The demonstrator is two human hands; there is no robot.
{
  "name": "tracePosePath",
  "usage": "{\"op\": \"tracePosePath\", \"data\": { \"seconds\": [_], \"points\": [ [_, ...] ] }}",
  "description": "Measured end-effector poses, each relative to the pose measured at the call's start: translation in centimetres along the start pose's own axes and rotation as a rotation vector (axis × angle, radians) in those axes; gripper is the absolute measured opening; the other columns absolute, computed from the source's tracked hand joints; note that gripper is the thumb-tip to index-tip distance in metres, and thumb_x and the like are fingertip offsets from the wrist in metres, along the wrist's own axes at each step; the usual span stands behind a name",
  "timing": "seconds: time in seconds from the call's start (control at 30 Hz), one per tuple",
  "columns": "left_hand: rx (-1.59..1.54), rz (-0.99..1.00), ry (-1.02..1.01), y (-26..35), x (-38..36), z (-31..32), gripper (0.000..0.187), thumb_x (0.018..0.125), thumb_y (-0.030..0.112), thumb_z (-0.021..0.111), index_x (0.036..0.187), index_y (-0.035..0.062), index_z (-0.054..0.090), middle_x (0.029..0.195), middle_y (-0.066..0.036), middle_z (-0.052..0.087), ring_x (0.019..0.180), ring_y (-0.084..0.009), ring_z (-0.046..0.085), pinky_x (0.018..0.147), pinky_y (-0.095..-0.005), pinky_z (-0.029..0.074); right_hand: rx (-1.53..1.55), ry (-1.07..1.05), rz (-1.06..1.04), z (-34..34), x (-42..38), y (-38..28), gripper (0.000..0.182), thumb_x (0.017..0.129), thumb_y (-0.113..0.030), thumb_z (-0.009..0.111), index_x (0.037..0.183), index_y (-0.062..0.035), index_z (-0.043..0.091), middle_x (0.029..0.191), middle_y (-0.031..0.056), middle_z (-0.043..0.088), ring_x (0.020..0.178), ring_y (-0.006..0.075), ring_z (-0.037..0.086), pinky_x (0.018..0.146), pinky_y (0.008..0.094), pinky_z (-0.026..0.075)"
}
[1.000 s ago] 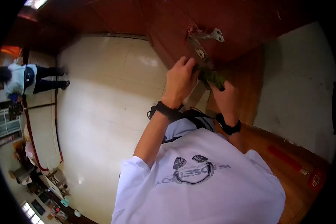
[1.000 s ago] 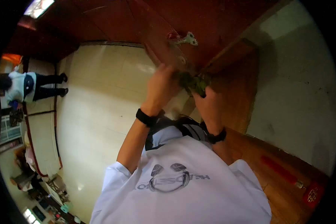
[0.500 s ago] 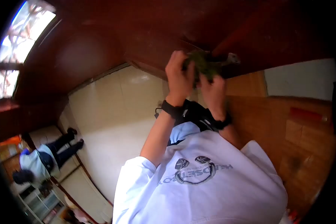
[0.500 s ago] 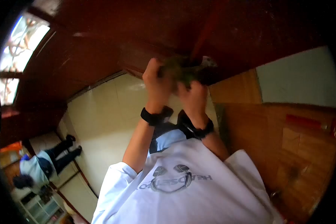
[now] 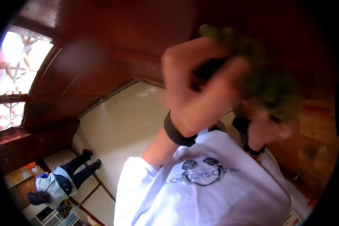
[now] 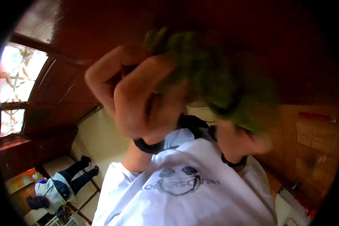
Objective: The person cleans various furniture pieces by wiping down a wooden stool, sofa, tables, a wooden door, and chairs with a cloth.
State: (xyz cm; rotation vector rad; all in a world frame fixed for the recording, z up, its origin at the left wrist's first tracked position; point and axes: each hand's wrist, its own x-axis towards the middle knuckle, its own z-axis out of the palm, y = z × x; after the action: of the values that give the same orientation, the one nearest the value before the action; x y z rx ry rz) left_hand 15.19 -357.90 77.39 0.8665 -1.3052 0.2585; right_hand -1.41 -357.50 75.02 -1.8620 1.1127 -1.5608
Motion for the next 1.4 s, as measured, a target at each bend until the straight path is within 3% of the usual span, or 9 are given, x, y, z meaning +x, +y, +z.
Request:
{"op": "tracePosePath", "data": {
  "seconds": [0.1, 0.2, 0.33, 0.53, 0.67, 0.73, 0.93, 1.07, 1.4],
  "points": [
    [-0.283, 0.152, -0.152, -2.8, 4.1, 1.5, 0.022, 0.064, 0.017, 0.078, 0.082, 0.0118, 0.066, 0.088, -0.007, 0.058, 0.075, -0.0218, 0.057, 0.057, -0.03, 0.044, -0.031, 0.206, -0.163, 2.0, 3.5, -0.1, 0.021, 0.087, -0.006, 0.074, 0.103, 0.0057, 0.068, 0.096, 0.0135, 0.071, 0.083, 0.0216, 0.069, 0.072, 0.0337, 0.055],
    [-0.094, 0.435, 0.567, -5.8, 5.7, 5.2, 0.023, 0.064, 0.029, 0.074, 0.08, 0.0152, 0.065, 0.084, -0.004, 0.058, 0.07, -0.0193, 0.054, 0.053, -0.0279, 0.038, -0.079, 0.356, -0.281, 4.6, 6.3, -0.1, 0.023, 0.087, -0.003, 0.074, 0.106, 0.0065, 0.067, 0.1, 0.013, 0.071, 0.087, 0.0206, 0.068, 0.075, 0.0334, 0.055],
    [-0.237, 0.453, -0.182, -11.8, 4.3, 0.2, 0.018, 0.064, 0.019, 0.069, 0.08, 0.0147, 0.064, 0.09, -0.006, 0.06, 0.071, -0.0211, 0.054, 0.054, -0.0301, 0.038, -0.132, 0.458, -0.324, 9.3, 7.5, -0.2, 0.026, 0.086, 0.0, 0.074, 0.109, 0.0076, 0.065, 0.105, 0.0122, 0.07, 0.091, 0.0192, 0.067, 0.078, 0.0329, 0.056],
    [-0.071, 0.306, -0.249, -14.8, -2.6, -5.1, 0.028, 0.067, 0.014, 0.068, 0.095, 0.0116, 0.073, 0.097, -0.009, 0.06, 0.083, -0.0241, 0.06, 0.063, -0.0324, 0.051, -0.211, 0.306, 0.221, 13.7, 1.6, 0.2, 0.019, 0.089, 0.001, 0.069, 0.105, 0.0083, 0.063, 0.102, 0.0137, 0.07, 0.088, 0.0162, 0.068, 0.073, 0.03, 0.057],
    [0.126, -0.025, -0.608, -19.2, -5.8, -13.0, 0.022, 0.07, 0.013, 0.067, 0.09, 0.0059, 0.07, 0.104, -0.012, 0.063, 0.09, -0.0303, 0.062, 0.075, -0.0397, 0.053, -0.571, 0.021, 0.069, 21.3, -1.3, 2.0, 0.023, 0.087, -0.011, 0.07, 0.106, 0.0019, 0.065, 0.093, 0.0167, 0.071, 0.08, 0.0263, 0.071, 0.069, 0.0343, 0.057],
    [0.2, -0.372, -0.561, -20.9, -7.1, -17.0, 0.023, 0.074, 0.007, 0.065, 0.096, 0.0036, 0.071, 0.109, -0.015, 0.063, 0.095, -0.0352, 0.061, 0.079, -0.0437, 0.053, -0.562, -0.006, -0.057, 26.4, -1.9, 2.0, 0.025, 0.087, -0.019, 0.069, 0.106, -0.0019, 0.066, 0.087, 0.0179, 0.071, 0.069, 0.035, 0.069, 0.062, 0.0393, 0.057],
    [0.525, -0.264, -0.301, -24.7, -1.8, -25.3, 0.032, 0.084, -0.005, 0.058, 0.113, -0.0021, 0.07, 0.128, -0.019, 0.058, 0.111, -0.0364, 0.061, 0.089, -0.0445, 0.053, -0.488, -0.444, 0.003, 38.9, -0.8, -3.3, 0.01, 0.082, -0.016, 0.065, 0.087, -0.0076, 0.062, 0.063, 0.0154, 0.064, 0.055, 0.0286, 0.066, 0.047, 0.042, 0.052],
    [0.467, -0.329, -0.268, -22.8, -2.0, -22.2, 0.029, 0.088, -0.001, 0.064, 0.117, -0.0045, 0.067, 0.125, -0.019, 0.055, 0.117, -0.0362, 0.056, 0.095, -0.0452, 0.049, -0.508, -0.203, -0.254, 38.0, -1.2, -2.0, 0.012, 0.086, -0.018, 0.065, 0.087, -0.0062, 0.062, 0.062, 0.0166, 0.063, 0.053, 0.0299, 0.065, 0.046, 0.0427, 0.051],
    [0.006, -0.198, -0.629, -14.7, -7.4, -5.0, 0.042, 0.074, -0.008, 0.064, 0.115, -0.009, 0.063, 0.125, -0.022, 0.051, 0.111, -0.0397, 0.056, 0.093, -0.0434, 0.05, -0.784, -0.048, 0.244, 17.9, -1.3, 6.5, 0.031, 0.089, -0.03, 0.069, 0.08, -0.002, 0.061, 0.066, 0.0215, 0.064, 0.059, 0.0381, 0.067, 0.053, 0.0455, 0.052]
  ]
}}
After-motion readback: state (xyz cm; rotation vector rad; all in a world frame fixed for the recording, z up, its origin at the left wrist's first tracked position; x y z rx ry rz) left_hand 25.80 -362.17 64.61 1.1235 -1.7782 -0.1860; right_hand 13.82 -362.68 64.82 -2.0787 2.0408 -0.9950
